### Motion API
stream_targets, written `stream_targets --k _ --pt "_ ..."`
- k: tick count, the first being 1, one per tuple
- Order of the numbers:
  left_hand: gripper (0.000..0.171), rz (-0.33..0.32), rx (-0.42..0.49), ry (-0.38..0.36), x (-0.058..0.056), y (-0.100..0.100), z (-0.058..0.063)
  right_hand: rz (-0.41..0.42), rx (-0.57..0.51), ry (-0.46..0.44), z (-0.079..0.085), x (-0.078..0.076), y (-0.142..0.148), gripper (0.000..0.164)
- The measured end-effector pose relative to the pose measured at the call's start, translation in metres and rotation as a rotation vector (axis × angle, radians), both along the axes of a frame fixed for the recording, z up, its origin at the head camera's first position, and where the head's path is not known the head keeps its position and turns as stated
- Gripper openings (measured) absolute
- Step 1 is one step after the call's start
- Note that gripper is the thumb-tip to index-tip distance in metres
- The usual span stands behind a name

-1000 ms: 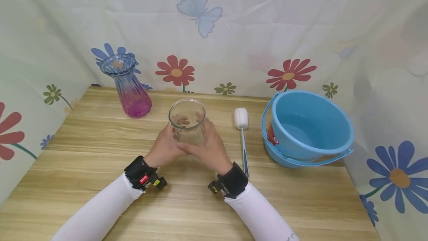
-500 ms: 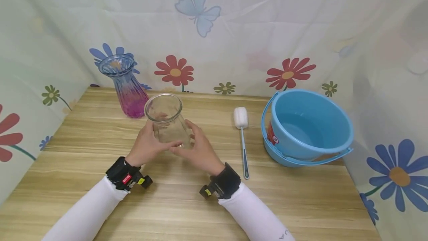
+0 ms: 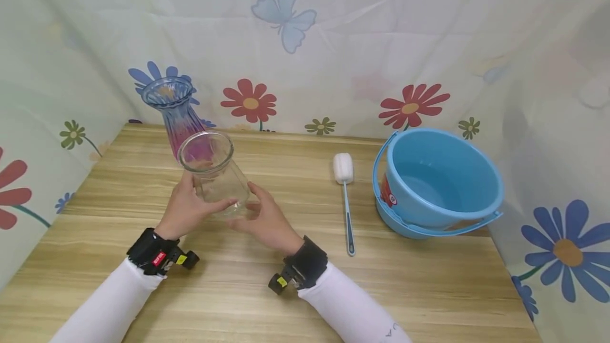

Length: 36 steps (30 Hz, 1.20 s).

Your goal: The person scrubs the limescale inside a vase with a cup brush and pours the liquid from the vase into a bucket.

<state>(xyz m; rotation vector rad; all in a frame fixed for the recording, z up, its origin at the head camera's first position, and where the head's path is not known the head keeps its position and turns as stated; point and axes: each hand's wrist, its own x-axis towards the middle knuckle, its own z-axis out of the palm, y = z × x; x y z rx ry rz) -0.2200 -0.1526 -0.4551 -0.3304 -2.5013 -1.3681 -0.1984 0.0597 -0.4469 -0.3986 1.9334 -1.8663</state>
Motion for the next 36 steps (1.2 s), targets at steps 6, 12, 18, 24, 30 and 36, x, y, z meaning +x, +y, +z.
stream_targets --k 6,12,18,24,30,36 --pt "0.106 0.043 0.015 0.002 0.001 -0.021 -0.001 0.062 -0.047 -0.015 0.001 0.004 -0.015 0.084" --pt "0.108 0.105 0.017 -0.001 0.006 -0.044 -0.005 0.101 -0.074 -0.023 0.001 0.004 -0.035 0.082" --pt "0.106 0.184 0.013 -0.010 0.009 -0.063 -0.004 0.127 -0.050 -0.011 0.000 0.001 -0.057 0.083" --pt "0.106 0.240 0.016 -0.004 0.010 -0.080 -0.003 0.149 -0.001 0.022 -0.003 -0.004 -0.080 0.086" --pt "0.107 0.288 0.011 0.016 0.009 -0.096 -0.003 0.244 -0.011 0.043 -0.006 -0.011 -0.098 0.089" --pt "0.104 0.347 -0.003 -0.041 0.008 -0.109 -0.007 0.305 0.019 0.043 -0.008 -0.018 -0.114 0.089"
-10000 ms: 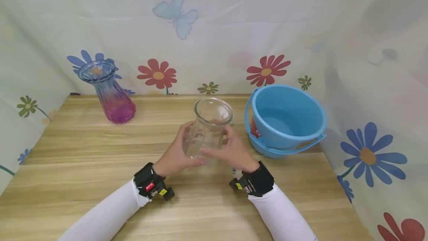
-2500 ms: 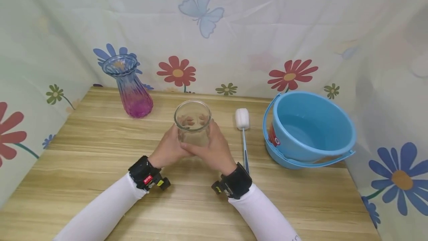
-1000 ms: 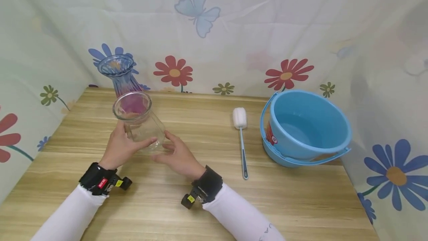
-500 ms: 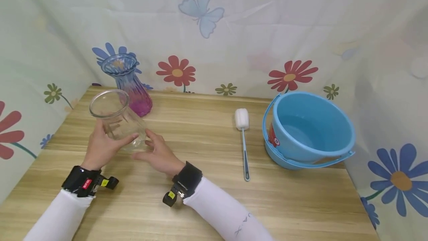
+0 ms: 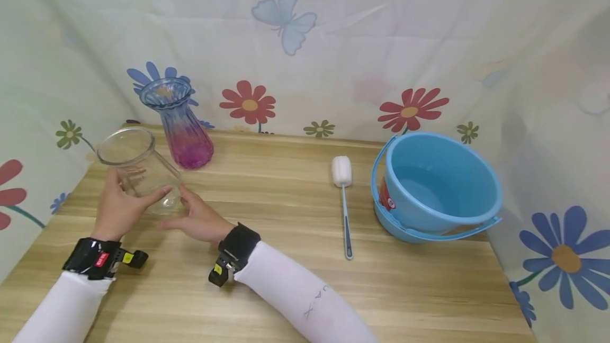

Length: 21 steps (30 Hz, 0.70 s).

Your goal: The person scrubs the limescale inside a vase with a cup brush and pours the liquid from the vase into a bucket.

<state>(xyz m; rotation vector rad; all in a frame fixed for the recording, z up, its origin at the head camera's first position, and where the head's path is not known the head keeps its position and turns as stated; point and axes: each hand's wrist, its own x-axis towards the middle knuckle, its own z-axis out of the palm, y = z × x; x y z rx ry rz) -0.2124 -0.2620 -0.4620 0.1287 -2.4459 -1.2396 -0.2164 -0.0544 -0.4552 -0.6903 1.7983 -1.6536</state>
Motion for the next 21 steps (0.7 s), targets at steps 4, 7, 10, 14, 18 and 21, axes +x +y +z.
stream_targets --k 4,7,10,14,18,21 --pt "0.105 0.025 -0.002 -0.019 -0.005 -0.010 -0.005 0.001 0.039 0.019 -0.003 -0.007 -0.012 0.090" --pt "0.107 0.038 -0.006 -0.029 -0.009 -0.016 -0.006 -0.010 0.041 0.010 -0.005 -0.012 -0.020 0.090" --pt "0.106 0.056 -0.001 -0.045 -0.011 -0.020 -0.007 -0.018 0.036 -0.014 -0.007 -0.017 -0.028 0.089" --pt "0.107 0.072 0.020 -0.061 -0.012 -0.025 -0.007 -0.025 0.029 -0.041 -0.010 -0.022 -0.037 0.090" --pt "0.109 0.085 0.021 -0.077 -0.014 -0.031 -0.010 -0.040 0.040 -0.055 -0.012 -0.026 -0.045 0.090" --pt "0.108 0.096 0.009 -0.085 -0.017 -0.035 -0.012 -0.050 0.061 -0.055 -0.012 -0.029 -0.050 0.089"
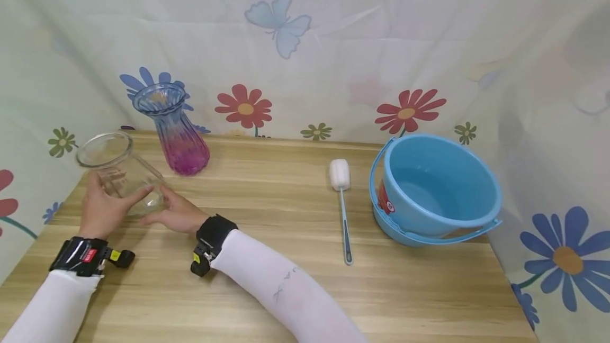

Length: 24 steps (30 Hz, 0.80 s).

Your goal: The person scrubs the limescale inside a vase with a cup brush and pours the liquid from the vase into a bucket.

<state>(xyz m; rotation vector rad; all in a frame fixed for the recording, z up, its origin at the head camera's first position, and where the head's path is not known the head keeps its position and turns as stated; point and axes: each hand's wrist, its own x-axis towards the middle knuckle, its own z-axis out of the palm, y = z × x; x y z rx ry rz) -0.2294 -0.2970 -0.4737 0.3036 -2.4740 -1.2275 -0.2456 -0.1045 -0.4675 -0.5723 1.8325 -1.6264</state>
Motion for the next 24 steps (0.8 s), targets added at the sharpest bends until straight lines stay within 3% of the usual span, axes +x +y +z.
stream_targets --k 16,24 --pt "0.108 0.034 -0.014 -0.012 -0.007 -0.020 -0.002 0.053 0.053 0.065 -0.002 -0.014 -0.022 0.090" --pt "0.112 0.032 0.004 -0.040 -0.012 -0.024 -0.005 0.098 0.131 0.123 -0.005 -0.022 -0.028 0.093"
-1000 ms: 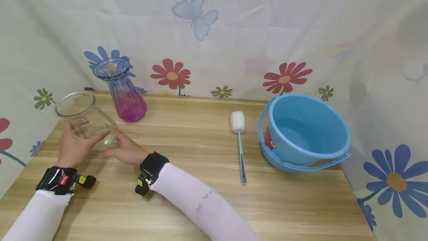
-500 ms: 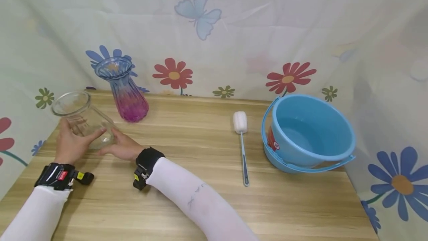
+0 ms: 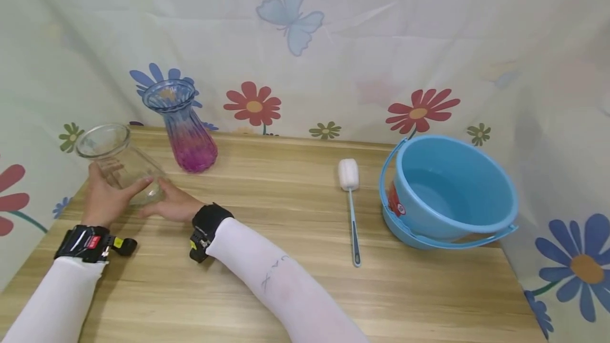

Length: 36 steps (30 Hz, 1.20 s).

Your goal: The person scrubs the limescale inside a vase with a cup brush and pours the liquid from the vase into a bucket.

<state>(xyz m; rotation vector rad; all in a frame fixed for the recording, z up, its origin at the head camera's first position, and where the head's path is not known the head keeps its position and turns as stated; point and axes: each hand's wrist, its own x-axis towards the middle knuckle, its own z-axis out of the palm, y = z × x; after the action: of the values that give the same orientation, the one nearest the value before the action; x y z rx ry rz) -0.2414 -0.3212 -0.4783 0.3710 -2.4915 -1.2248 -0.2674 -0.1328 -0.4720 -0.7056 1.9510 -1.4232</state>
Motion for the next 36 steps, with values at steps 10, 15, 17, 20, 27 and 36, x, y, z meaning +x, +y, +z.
stream_targets --k 10,15,17,20,27,36 --pt "0.124 0.004 0.032 -0.050 0.008 0.009 0.004 0.002 0.010 -0.002 0.000 -0.003 0.012 0.090" --pt "0.122 0.028 0.026 -0.027 0.027 0.015 0.005 -0.050 0.010 -0.046 -0.003 -0.008 0.022 0.090" --pt "0.121 0.037 0.016 -0.024 0.036 0.019 0.009 -0.072 -0.014 -0.073 -0.004 -0.011 0.027 0.089" --pt "0.117 0.036 -0.012 -0.025 0.046 0.024 0.012 -0.081 -0.065 -0.115 -0.006 -0.013 0.035 0.088" --pt "0.098 0.009 -0.055 -0.001 0.067 0.044 0.018 -0.131 -0.134 -0.189 -0.011 -0.008 0.053 0.087" --pt "0.092 -0.226 0.041 -0.024 0.062 0.072 0.027 -0.233 -0.252 -0.264 -0.013 -0.013 0.070 0.089"
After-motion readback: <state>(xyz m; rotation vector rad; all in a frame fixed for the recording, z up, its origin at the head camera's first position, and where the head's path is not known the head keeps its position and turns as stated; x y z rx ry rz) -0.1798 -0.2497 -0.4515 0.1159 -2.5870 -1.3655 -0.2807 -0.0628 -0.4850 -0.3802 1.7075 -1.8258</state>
